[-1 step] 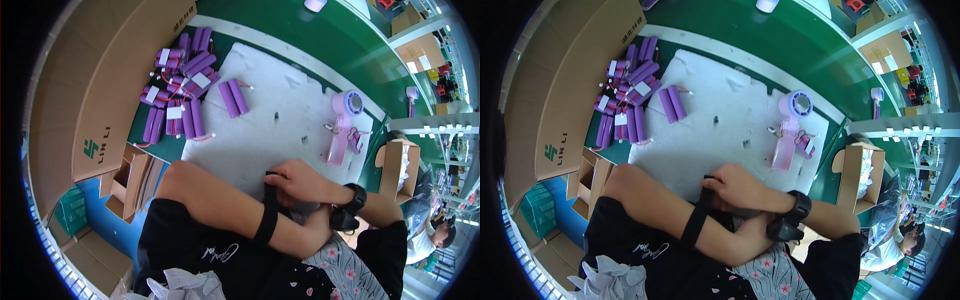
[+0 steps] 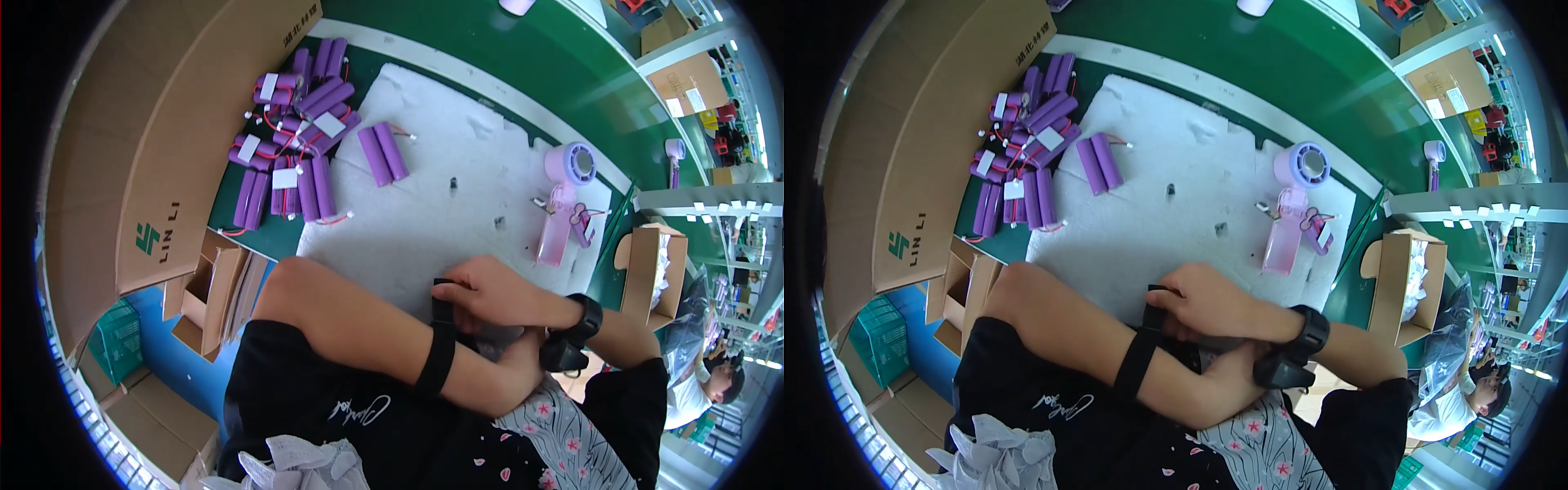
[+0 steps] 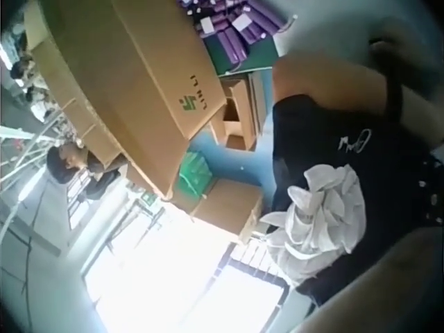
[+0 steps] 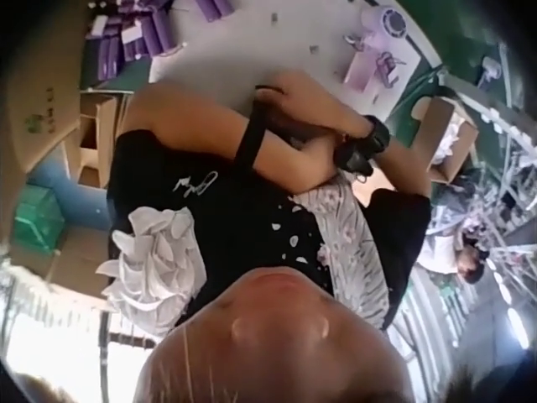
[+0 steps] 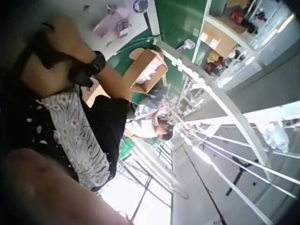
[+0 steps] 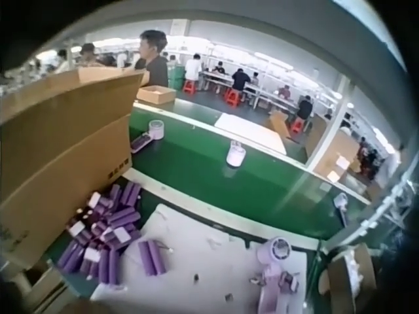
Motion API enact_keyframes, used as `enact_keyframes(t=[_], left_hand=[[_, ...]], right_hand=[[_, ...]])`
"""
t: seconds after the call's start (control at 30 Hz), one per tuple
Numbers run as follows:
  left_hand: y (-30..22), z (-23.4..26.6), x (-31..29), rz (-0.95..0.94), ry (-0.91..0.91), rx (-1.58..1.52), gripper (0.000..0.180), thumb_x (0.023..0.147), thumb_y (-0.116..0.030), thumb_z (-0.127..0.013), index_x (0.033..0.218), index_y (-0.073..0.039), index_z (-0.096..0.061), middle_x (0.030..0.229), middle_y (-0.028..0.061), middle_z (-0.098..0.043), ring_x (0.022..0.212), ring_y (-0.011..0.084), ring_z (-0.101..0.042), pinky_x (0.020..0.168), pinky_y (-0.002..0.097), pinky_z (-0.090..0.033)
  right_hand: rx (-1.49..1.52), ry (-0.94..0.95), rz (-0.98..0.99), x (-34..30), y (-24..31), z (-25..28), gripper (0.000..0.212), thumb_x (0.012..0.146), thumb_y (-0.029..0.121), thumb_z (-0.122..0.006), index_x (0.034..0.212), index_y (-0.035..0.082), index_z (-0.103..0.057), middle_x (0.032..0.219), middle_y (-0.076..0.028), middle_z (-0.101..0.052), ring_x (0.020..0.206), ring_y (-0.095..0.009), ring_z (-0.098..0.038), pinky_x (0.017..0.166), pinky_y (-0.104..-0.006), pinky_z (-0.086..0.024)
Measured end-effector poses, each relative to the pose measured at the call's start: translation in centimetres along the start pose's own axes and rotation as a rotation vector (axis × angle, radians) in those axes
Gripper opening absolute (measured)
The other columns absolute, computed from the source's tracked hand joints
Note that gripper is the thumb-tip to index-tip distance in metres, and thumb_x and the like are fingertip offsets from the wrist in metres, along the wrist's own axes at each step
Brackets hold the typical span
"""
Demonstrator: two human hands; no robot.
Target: The person assembles a handheld fan by connecting a battery pack to a circuit board and fitting them into the fan housing. After testing the fan, they set it aside and repeat the process with another unit.
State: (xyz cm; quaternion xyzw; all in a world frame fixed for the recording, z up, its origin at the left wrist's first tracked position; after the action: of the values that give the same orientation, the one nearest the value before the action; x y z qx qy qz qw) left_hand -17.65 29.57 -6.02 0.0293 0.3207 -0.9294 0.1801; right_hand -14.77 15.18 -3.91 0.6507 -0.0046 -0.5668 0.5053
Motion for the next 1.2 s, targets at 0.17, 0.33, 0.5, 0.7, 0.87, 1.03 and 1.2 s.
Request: enact_keyframes(t=[0.17, 0.33, 0.5, 0.7, 0.87, 1.03, 1.2], left_hand=[[3.4, -1.6, 1.1, 0.525, 0.069, -1.262, 0.026, 0.088, -0.009, -0.05, 0.112, 0.0, -0.055, 0.11, 0.0172, -0.058, 0.107, 0.0249, -0.056, 0.09, 0.0321, -0.045], [3.9, -0.4, 0.3, 0.373, 0.064, -1.188, 0.024, 0.087, -0.009, -0.051, 0.108, 0.0, -0.056, 0.106, 0.0172, -0.059, 0.103, 0.0256, -0.057, 0.087, 0.0332, -0.046], [2.1, 0.2, 0.6, 0.221, 0.061, -1.099, 0.022, 0.086, -0.01, -0.052, 0.105, 0.0, -0.058, 0.101, 0.0172, -0.06, 0.099, 0.0263, -0.058, 0.084, 0.0343, -0.047], [1.4, 1.8, 1.1, 0.037, 0.063, -0.985, 0.02, 0.085, -0.01, -0.054, 0.1, 0.001, -0.06, 0.096, 0.0172, -0.06, 0.094, 0.0272, -0.059, 0.08, 0.0356, -0.048], [2.3, 2.9, 0.2, -0.12, 0.072, -0.896, 0.018, 0.084, -0.011, -0.055, 0.096, 0.001, -0.061, 0.091, 0.0172, -0.061, 0.09, 0.0279, -0.061, 0.077, 0.0367, -0.049], [1.7, 4.3, -0.3, -0.278, 0.065, -0.796, 0.017, 0.083, -0.011, -0.056, 0.092, 0.002, -0.063, 0.087, 0.0173, -0.062, 0.086, 0.0287, -0.062, 0.073, 0.0378, -0.049], [1.3, 5.4, 0.8, -0.438, 0.048, -0.688, 0.017, 0.081, -0.012, -0.058, 0.088, 0.002, -0.064, 0.082, 0.0173, -0.062, 0.082, 0.0294, -0.063, 0.07, 0.0389, -0.05]], right_hand=[[-0.069, -0.01, 0.369, -2.4, 3.5, 1.3, 0.027, 0.095, 0.018, -0.059, 0.08, -0.004, -0.062, 0.061, -0.01, -0.064, 0.059, -0.016, -0.066, 0.056, -0.0263, -0.05], [-0.068, 0.047, 0.413, -3.4, 4.1, 1.5, 0.018, 0.089, 0.013, -0.066, 0.081, -0.003, -0.063, 0.061, -0.01, -0.064, 0.06, -0.015, -0.066, 0.056, -0.0262, -0.049], [0.048, 0.009, 0.329, -2.9, 2.5, 1.1, 0.013, 0.084, 0.008, -0.07, 0.083, -0.003, -0.064, 0.063, -0.008, -0.066, 0.06, -0.012, -0.065, 0.056, -0.026, -0.049], [0.163, 0.063, 0.17, -2.0, 0.8, 0.7, 0.01, 0.084, 0.006, -0.068, 0.085, -0.003, -0.064, 0.065, -0.006, -0.067, 0.06, -0.012, -0.065, 0.057, -0.026, -0.05], [0.174, 0.072, 0.338, -2.8, 1.5, 1.2, 0.012, 0.083, 0.006, -0.068, 0.092, -0.002, -0.064, 0.075, -0.006, -0.068, 0.068, -0.011, -0.064, 0.063, -0.0254, -0.051], [0.258, 0.106, 0.402, -3.1, 3.2, 1.3, 0.02, 0.08, 0.004, -0.066, 0.099, 0.0, -0.065, 0.083, -0.006, -0.067, 0.075, -0.011, -0.062, 0.07, -0.0252, -0.051], [0.309, 0.265, 0.368, -2.4, 2.1, 0.7, 0.024, 0.078, 0.003, -0.063, 0.101, 0.001, -0.066, 0.084, -0.006, -0.068, 0.078, -0.012, -0.062, 0.073, -0.0265, -0.051]])
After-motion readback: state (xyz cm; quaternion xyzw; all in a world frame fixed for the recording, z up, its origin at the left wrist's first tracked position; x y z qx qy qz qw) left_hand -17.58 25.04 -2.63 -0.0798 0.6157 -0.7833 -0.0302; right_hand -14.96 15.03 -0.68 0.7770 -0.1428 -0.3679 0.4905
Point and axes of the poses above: each hand's wrist, its own x-axis towards the middle knuckle, its own z-axis out of the back of the hand, y = z × x, the point moved 6 cm from there along x, towards the middle knuckle
